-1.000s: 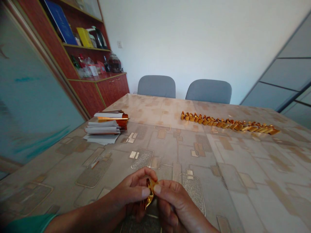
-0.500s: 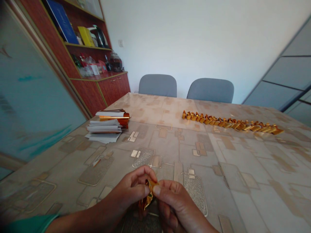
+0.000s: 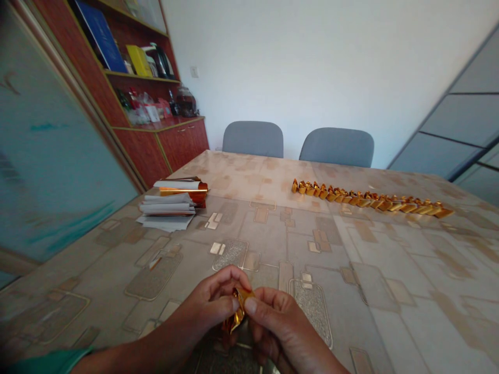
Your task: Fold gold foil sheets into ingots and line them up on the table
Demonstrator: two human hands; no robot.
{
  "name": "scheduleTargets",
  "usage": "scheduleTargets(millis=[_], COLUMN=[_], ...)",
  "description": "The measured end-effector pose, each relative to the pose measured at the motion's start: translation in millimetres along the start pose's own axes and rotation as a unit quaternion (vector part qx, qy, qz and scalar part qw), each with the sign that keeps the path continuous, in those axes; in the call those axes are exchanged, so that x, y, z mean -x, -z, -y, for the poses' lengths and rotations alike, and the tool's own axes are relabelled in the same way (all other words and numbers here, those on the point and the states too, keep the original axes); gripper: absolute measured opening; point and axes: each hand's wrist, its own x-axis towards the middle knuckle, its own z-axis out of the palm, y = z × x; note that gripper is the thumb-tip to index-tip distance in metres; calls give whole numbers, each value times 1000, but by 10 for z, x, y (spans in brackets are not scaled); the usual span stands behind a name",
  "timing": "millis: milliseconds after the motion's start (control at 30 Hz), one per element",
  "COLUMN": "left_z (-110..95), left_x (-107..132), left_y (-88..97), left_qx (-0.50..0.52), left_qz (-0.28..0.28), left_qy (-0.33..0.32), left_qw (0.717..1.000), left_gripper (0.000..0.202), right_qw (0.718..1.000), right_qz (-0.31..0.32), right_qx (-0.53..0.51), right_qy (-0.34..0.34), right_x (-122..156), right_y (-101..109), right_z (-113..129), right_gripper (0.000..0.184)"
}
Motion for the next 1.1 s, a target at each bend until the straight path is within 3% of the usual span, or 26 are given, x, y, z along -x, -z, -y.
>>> scheduleTargets(millis=[133, 333, 433, 533, 633, 767, 1100], left_z=[-11, 13, 41, 39, 23, 30, -52], left_x=[10, 30, 30, 69, 108, 93, 105], left_y=[-12, -15, 32, 93, 131, 145, 163], left_qx=[6, 20, 19, 18, -47, -67, -139], left_qz=[17, -4, 27, 98, 97, 75, 45], left_qy=[6, -3, -6, -29, -72, -150, -162], left_qw=[1000, 1000, 999, 995, 992, 984, 976], left_gripper=[31, 21, 22, 45, 74, 54, 46], right_qw=[1000, 1000, 1000, 997, 993, 992, 998], right_qz=[1, 5, 2, -5, 9, -3, -49], right_qx=[0, 4, -20, -72, -121, -125, 9], right_qy=[6, 4, 5, 7, 9, -18, 35], right_x=[21, 20, 21, 35, 51, 60, 40], right_y=[11, 1, -6, 15, 44, 44, 26], right_z=[5, -33, 7, 76, 114, 103, 104], right_gripper=[51, 50, 51, 51, 49, 50, 47])
